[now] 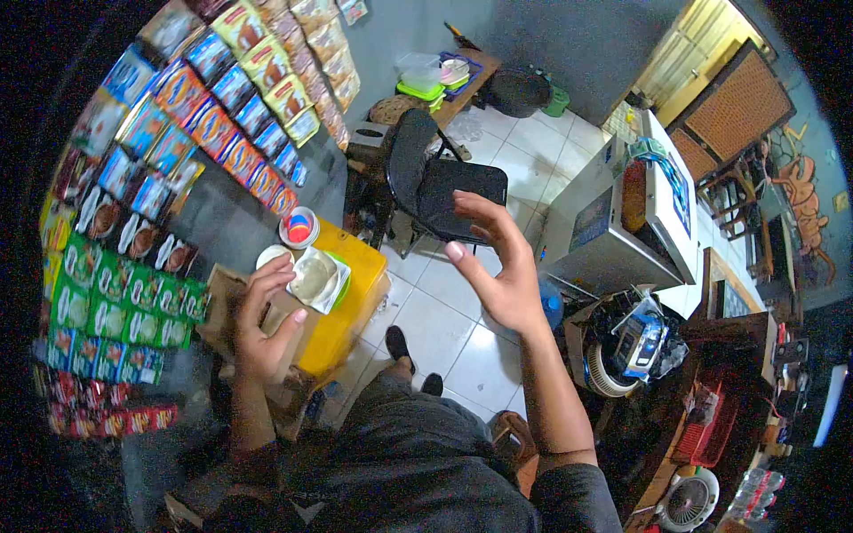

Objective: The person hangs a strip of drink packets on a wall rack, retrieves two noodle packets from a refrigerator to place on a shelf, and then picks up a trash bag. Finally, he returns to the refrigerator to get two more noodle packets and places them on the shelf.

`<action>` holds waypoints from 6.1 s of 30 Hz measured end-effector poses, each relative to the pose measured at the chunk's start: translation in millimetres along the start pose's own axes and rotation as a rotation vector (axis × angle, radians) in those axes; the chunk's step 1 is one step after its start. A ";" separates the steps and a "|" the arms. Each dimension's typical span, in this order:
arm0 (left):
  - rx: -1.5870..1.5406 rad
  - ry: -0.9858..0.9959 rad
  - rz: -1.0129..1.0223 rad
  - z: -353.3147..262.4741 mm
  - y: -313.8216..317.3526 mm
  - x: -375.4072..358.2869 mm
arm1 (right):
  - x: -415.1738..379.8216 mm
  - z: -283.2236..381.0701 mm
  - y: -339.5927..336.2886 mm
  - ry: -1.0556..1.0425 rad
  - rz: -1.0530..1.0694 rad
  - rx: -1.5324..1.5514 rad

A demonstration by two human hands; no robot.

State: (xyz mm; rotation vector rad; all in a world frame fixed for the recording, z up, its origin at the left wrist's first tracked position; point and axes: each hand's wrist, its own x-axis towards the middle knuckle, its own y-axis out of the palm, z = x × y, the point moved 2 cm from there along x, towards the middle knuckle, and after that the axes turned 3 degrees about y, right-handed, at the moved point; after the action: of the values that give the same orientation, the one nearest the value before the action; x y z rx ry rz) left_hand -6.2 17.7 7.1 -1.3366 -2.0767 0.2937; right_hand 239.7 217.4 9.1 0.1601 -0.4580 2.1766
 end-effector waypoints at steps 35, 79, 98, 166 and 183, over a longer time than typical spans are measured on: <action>-0.197 0.302 0.487 -4.5 761.4 473.3 | 140.2 -396.8 -637.5 0.417 -0.193 -0.809; -0.084 -0.167 -0.385 71.9 308.6 314.1 | 242.9 -283.0 -284.7 0.858 0.025 0.723; 0.514 -0.849 -0.891 53.3 81.3 -68.8 | 64.4 -155.9 18.0 0.956 0.753 0.598; 1.131 0.194 -0.910 -144.8 -30.6 -41.9 | 5.0 -116.9 195.0 1.026 1.288 0.952; 1.386 0.063 -1.129 -200.2 -78.0 -17.8 | 35.8 -167.7 203.4 -0.067 1.791 -0.105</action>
State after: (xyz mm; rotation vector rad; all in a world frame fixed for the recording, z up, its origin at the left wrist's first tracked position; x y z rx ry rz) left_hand 66.1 -63.7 193.2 0.6104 -1.5601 0.8765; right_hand 64.6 197.2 -190.1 -0.4291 -0.9554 3.8504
